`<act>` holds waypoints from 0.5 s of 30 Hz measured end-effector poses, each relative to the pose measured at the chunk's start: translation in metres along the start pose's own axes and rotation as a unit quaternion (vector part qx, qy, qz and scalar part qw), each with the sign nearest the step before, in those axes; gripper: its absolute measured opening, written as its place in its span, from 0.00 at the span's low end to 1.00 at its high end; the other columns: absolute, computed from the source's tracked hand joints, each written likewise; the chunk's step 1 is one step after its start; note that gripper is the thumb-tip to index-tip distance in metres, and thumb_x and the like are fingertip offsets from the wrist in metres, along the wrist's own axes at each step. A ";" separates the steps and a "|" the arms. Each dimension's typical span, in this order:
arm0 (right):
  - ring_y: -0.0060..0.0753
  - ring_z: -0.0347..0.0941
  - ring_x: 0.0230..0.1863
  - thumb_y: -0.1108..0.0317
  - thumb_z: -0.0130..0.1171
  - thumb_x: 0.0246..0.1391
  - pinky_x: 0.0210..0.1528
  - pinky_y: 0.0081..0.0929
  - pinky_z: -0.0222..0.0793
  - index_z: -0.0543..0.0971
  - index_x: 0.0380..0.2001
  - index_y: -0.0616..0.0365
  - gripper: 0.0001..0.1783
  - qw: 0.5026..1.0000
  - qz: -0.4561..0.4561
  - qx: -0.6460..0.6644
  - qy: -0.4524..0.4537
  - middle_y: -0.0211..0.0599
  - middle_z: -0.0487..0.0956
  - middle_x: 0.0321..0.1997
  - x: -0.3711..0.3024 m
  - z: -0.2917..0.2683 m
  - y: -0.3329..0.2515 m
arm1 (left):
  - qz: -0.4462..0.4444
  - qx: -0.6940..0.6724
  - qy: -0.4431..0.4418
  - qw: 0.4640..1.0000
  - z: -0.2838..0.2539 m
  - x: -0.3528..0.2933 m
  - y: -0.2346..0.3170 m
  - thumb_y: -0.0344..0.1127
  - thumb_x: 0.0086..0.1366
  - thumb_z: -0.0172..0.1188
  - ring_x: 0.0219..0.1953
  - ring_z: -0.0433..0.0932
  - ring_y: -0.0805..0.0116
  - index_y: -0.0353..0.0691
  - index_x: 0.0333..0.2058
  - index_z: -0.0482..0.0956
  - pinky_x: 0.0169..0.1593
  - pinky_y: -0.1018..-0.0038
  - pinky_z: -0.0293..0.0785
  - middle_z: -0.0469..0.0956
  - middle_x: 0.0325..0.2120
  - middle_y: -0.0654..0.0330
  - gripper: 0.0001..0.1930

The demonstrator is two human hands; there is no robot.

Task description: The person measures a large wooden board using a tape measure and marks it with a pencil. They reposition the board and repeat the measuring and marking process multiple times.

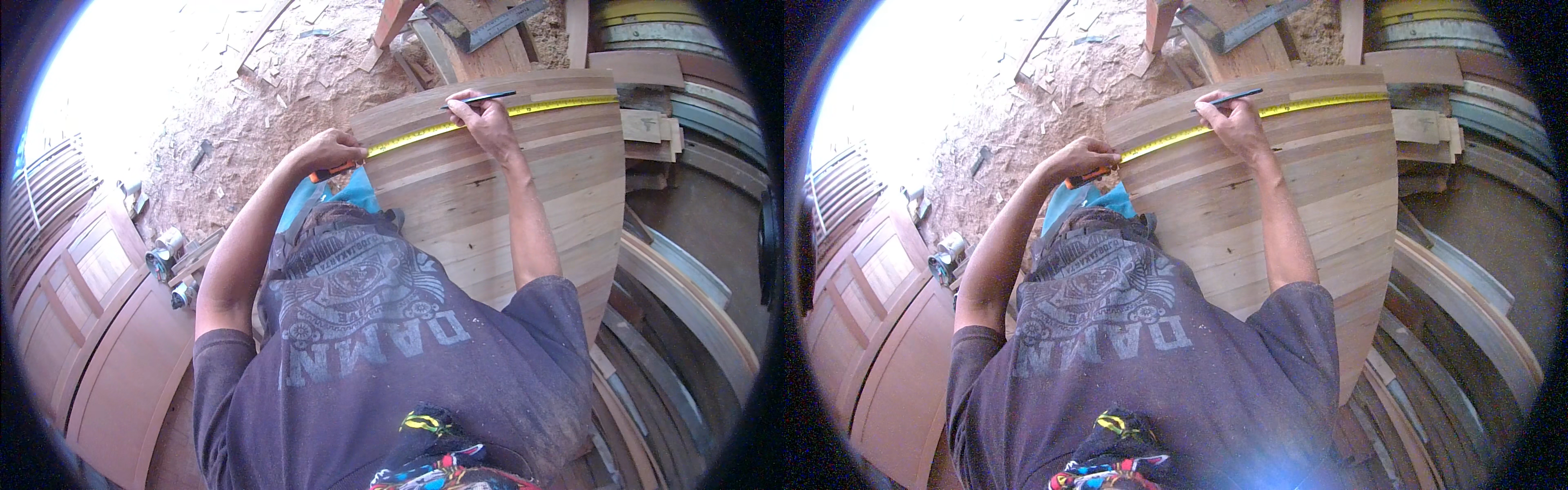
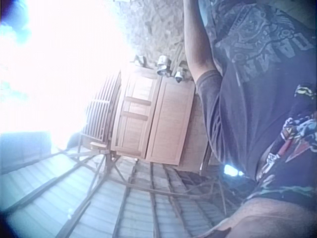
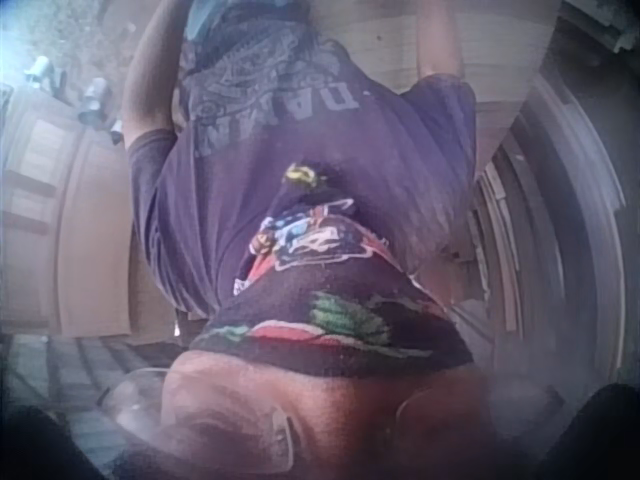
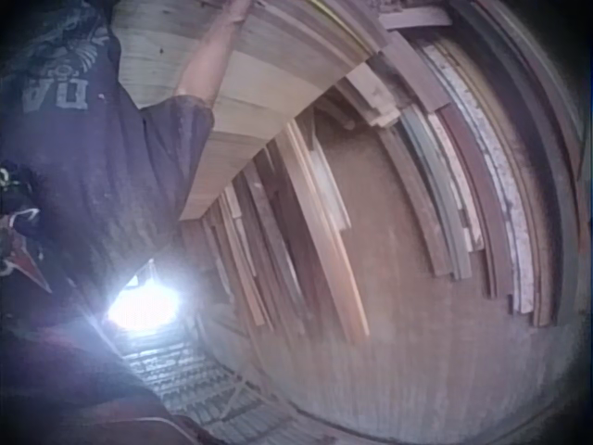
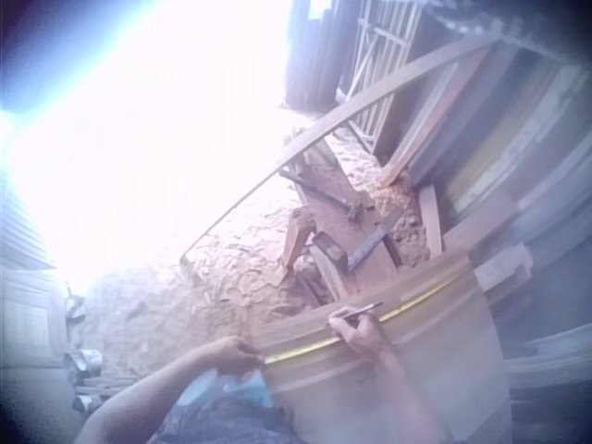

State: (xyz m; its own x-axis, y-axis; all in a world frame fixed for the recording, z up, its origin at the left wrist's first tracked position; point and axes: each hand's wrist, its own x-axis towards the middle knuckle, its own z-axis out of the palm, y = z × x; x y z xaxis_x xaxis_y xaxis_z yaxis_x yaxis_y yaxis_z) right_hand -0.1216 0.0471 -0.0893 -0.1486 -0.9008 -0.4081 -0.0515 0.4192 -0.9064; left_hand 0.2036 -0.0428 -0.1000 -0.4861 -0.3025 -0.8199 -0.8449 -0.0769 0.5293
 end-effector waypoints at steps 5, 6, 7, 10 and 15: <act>0.17 0.77 0.33 0.66 0.64 0.64 0.39 0.19 0.76 0.84 0.39 0.59 0.08 1.000 0.000 0.017 0.022 0.27 0.83 0.32 0.006 -0.006 0.008 | -0.005 -0.002 -0.007 1.000 -0.003 -0.005 0.006 0.56 0.67 0.64 0.29 0.77 0.74 0.39 0.37 0.87 0.36 0.70 0.75 0.81 0.25 0.64 0.22; 0.17 0.77 0.33 0.66 0.64 0.64 0.39 0.20 0.76 0.84 0.39 0.59 0.08 1.000 0.002 0.017 0.024 0.27 0.83 0.32 0.006 -0.007 0.007 | -0.015 -0.007 -0.016 1.000 -0.004 -0.007 0.009 0.56 0.67 0.64 0.28 0.76 0.75 0.39 0.36 0.87 0.35 0.69 0.74 0.80 0.24 0.64 0.22; 0.17 0.77 0.33 0.66 0.64 0.64 0.39 0.20 0.76 0.84 0.39 0.59 0.08 0.999 0.004 0.018 0.026 0.27 0.83 0.32 0.005 -0.007 0.006 | -0.026 -0.011 -0.024 0.999 -0.006 -0.009 0.012 0.56 0.67 0.64 0.27 0.76 0.75 0.39 0.36 0.87 0.34 0.69 0.74 0.79 0.23 0.64 0.22; 0.17 0.77 0.32 0.66 0.64 0.63 0.38 0.20 0.76 0.84 0.38 0.58 0.07 1.000 0.001 0.009 -0.005 0.27 0.83 0.31 0.005 -0.005 0.005 | 0.014 -0.007 -0.007 1.000 -0.003 -0.006 0.007 0.56 0.66 0.64 0.26 0.75 0.76 0.40 0.35 0.87 0.31 0.70 0.73 0.78 0.22 0.65 0.22; 0.15 0.76 0.29 0.66 0.64 0.63 0.33 0.19 0.73 0.84 0.36 0.58 0.07 0.996 -0.016 -0.057 -0.062 0.24 0.81 0.26 0.002 0.012 0.011 | 0.001 -0.013 -0.004 1.000 -0.003 -0.005 0.005 0.56 0.67 0.64 0.26 0.75 0.76 0.39 0.35 0.87 0.31 0.70 0.72 0.79 0.23 0.65 0.22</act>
State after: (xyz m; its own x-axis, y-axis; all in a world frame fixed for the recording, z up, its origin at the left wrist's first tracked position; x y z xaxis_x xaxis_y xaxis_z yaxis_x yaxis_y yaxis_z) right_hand -0.1103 0.0485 -0.1010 -0.0221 -0.9181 -0.3956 -0.1674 0.3935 -0.9039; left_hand 0.2028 -0.0440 -0.0928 -0.4895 -0.2943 -0.8209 -0.8383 -0.1004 0.5358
